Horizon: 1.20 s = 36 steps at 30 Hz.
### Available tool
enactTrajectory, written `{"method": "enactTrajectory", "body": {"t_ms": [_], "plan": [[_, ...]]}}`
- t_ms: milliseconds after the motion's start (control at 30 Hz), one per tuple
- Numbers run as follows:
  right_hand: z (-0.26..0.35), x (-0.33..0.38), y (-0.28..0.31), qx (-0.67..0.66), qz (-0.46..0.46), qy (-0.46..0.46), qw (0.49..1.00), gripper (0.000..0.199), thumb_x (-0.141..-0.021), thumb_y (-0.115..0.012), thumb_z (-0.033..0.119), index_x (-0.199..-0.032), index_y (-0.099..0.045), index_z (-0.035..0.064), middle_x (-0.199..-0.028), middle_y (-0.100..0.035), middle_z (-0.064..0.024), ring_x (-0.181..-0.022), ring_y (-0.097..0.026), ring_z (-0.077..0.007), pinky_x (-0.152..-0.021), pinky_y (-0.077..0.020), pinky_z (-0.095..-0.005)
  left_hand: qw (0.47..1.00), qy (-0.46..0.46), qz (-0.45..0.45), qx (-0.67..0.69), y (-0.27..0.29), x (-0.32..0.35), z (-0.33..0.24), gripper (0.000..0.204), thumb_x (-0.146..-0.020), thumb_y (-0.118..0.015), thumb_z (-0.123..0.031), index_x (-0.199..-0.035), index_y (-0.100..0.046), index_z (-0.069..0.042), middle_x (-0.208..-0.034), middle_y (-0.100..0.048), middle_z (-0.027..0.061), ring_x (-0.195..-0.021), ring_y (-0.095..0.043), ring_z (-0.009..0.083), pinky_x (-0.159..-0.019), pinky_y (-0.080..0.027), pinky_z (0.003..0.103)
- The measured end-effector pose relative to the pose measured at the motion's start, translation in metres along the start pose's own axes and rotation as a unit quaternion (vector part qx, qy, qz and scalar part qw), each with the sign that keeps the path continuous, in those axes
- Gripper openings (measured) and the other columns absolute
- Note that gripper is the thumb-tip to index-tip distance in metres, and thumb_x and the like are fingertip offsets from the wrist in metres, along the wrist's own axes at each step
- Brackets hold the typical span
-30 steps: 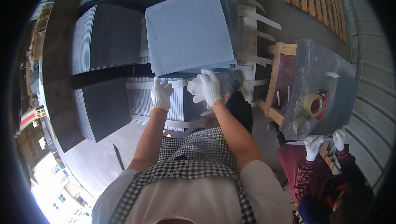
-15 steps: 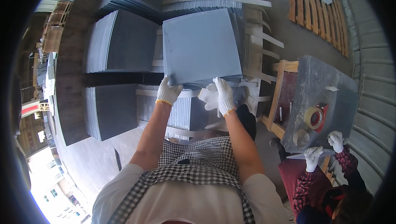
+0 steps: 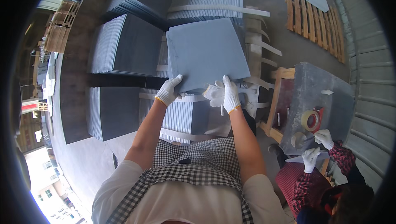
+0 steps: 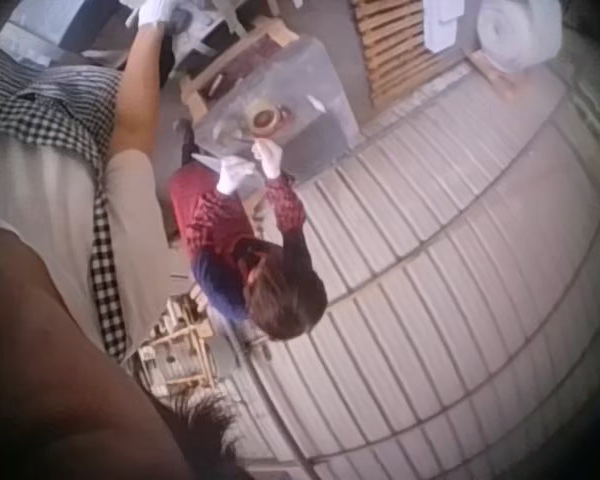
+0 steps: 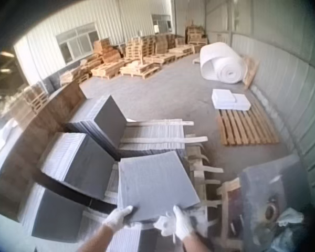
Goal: The person repeatedly picks up stacks of gray rectangular sheets from a wooden rack and places them onto a nearby table. The person wears white gloves and a checkered apron. A coworker is visible in the background working at the same table.
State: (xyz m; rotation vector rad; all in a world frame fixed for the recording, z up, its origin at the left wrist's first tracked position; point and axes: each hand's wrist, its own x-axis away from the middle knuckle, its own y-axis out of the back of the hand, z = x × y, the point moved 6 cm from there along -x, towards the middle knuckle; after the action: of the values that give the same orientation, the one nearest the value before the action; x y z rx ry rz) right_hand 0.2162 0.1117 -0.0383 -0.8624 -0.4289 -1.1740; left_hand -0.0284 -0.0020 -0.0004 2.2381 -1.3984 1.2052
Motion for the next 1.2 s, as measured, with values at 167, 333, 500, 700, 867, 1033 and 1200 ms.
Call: {"method": "enactTrajectory", "body": {"t_ms": [167,333,500,700,867,1033,1200], "plan": [[-0.012,-0.003,0.002,-0.050,-0.025,-0.086,0.995,0.044,-0.098,-0.061,0.057,-0.109,-0.070,0.0150,-0.094,-0.069,-0.0134,-0.071,-0.067,-0.0310,-0.056,-0.0527,-0.0509,0.990,-0.086,-0.054,-0.099,-0.022,0.026,-0.031,0.042,-0.095,-0.074,-0.033,-0.100,-0.064,0.008,-0.073,-0.067,0.0110,-0.049,-0.064,0.0192,-0.041,-0.050,0.029],[-0.012,0.003,-0.008,-0.118,-0.034,-0.079,0.989,0.039,-0.097,-0.067,0.052,-0.100,-0.070,0.0133,-0.083,-0.068,-0.0119,-0.066,-0.065,-0.0274,-0.055,-0.0529,-0.0414,0.980,-0.115,-0.093,-0.137,-0.035,0.047,-0.057,0.043,-0.094,-0.074,-0.034,-0.098,-0.066,0.008,-0.073,-0.068,0.0110,-0.050,-0.065,0.0176,-0.042,-0.051,0.026],[-0.011,0.014,-0.008,-0.093,-0.005,-0.094,0.991,0.048,-0.094,-0.063,0.064,-0.101,-0.071,0.0173,-0.089,-0.068,-0.0128,-0.068,-0.064,-0.0292,-0.055,-0.0511,-0.0470,0.970,-0.116,-0.110,-0.184,-0.046,0.059,-0.072,0.045,-0.094,-0.073,-0.035,-0.100,-0.067,0.010,-0.074,-0.068,0.0120,-0.050,-0.065,0.0174,-0.042,-0.052,0.025],[-0.036,0.013,0.017,-0.076,-0.005,-0.090,0.993,0.054,-0.088,-0.060,0.077,-0.103,-0.071,0.0267,-0.096,-0.068,-0.0145,-0.076,-0.063,-0.0405,-0.060,-0.0450,-0.0661,0.974,-0.115,-0.094,-0.172,-0.043,0.053,-0.068,0.049,-0.093,-0.073,-0.036,-0.104,-0.066,0.011,-0.080,-0.071,0.0153,-0.051,-0.067,0.0183,-0.043,-0.051,0.022],[-0.050,0.014,0.023,-0.049,-0.018,-0.106,0.993,0.055,-0.088,-0.061,0.075,-0.104,-0.071,0.0235,-0.093,-0.068,-0.0158,-0.071,-0.064,-0.0393,-0.057,-0.0477,-0.0619,0.973,-0.131,-0.102,-0.160,-0.040,0.050,-0.067,0.048,-0.093,-0.075,-0.035,-0.099,-0.066,0.012,-0.078,-0.069,0.0137,-0.054,-0.067,0.0190,-0.044,-0.053,0.025],[-0.045,0.014,0.012,-0.089,-0.017,-0.072,0.993,0.057,-0.090,-0.065,0.069,-0.107,-0.069,0.0149,-0.099,-0.068,-0.0156,-0.075,-0.066,-0.0337,-0.063,-0.0539,-0.0544,0.977,-0.149,-0.116,-0.097,-0.032,0.045,-0.057,0.041,-0.093,-0.075,-0.029,-0.105,-0.067,0.009,-0.094,-0.070,0.0120,-0.085,-0.069,0.0186,-0.072,-0.060,0.035],[-0.032,-0.008,-0.015,-0.241,0.037,-0.066,0.968,0.051,-0.096,-0.066,0.058,-0.120,-0.063,0.0142,-0.111,-0.065,-0.0084,-0.099,-0.065,-0.0272,-0.084,-0.0557,-0.0474,0.985,-0.148,-0.064,0.064,-0.036,0.037,-0.043,0.032,-0.095,-0.072,-0.023,-0.110,-0.066,0.005,-0.102,-0.070,0.0110,-0.093,-0.069,0.0214,-0.084,-0.059,0.038]]}}
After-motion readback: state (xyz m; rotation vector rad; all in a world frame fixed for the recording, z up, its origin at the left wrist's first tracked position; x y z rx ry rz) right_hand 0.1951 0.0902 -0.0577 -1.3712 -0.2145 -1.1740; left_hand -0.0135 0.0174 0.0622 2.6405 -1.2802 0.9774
